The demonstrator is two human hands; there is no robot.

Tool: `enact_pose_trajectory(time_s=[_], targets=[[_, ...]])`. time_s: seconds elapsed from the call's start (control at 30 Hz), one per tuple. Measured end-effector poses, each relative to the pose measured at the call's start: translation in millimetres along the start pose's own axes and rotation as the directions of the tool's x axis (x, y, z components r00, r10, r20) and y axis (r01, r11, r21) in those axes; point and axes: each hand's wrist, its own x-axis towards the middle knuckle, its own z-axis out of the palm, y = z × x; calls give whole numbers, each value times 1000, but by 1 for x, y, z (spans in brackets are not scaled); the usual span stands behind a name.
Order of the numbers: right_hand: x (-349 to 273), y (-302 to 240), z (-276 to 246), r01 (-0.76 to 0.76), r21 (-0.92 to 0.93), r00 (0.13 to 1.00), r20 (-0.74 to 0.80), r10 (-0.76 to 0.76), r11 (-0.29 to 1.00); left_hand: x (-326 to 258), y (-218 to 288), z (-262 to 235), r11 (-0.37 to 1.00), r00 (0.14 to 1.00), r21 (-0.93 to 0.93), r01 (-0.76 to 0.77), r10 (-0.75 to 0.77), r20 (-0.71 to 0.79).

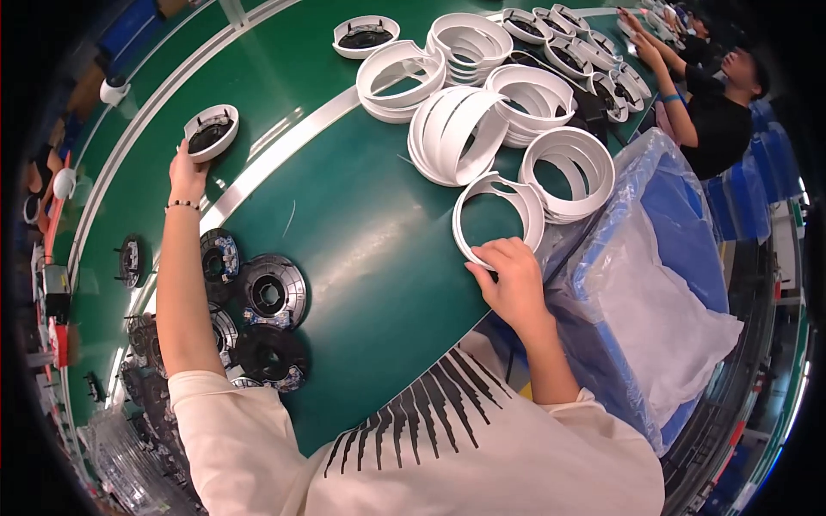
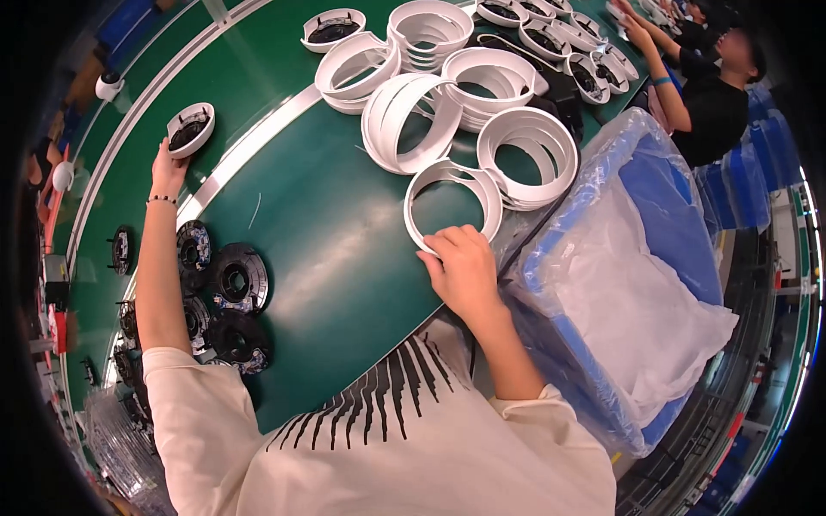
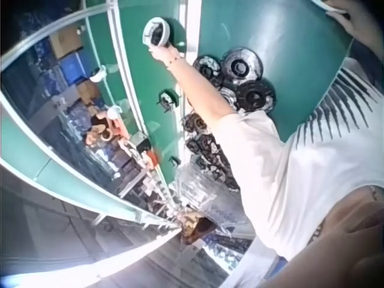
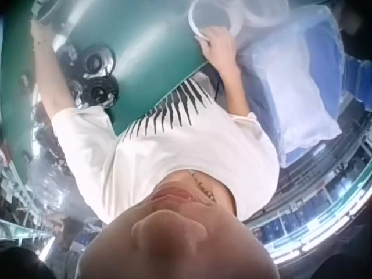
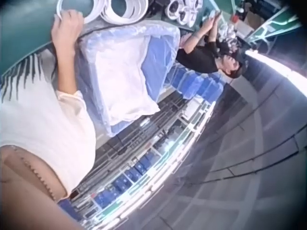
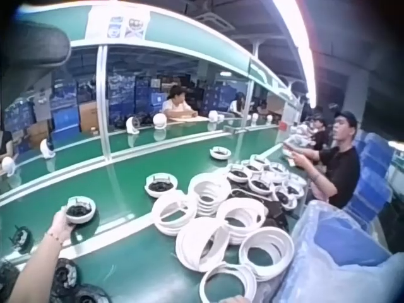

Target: The recorder is manual assembling electronic components into circular white plastic housings on a production line.

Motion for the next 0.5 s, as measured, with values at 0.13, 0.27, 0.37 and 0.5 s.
enact_pose_trajectory(time_s=[0.13, 0.27, 0.37, 0.5], targets=[[-1, 1, -1, 18, 72, 1000, 12, -19, 997, -45, 27, 22, 892, 962, 439, -110, 206, -178], [-1, -3, 0, 18, 53, 999, -28, -17, 998, -98, 46, 15, 644, 890, 648, -407, 440, 121], [-1, -7, 0, -6, 70, 987, -162, 17, 998, -155, 64, 6, 662, 843, 608, -438, 69, 533], [-1, -5, 5, 101, 111, 973, -217, -75, 989, -215, 70, -2, 103, 554, 564, -819, -112, 825]])
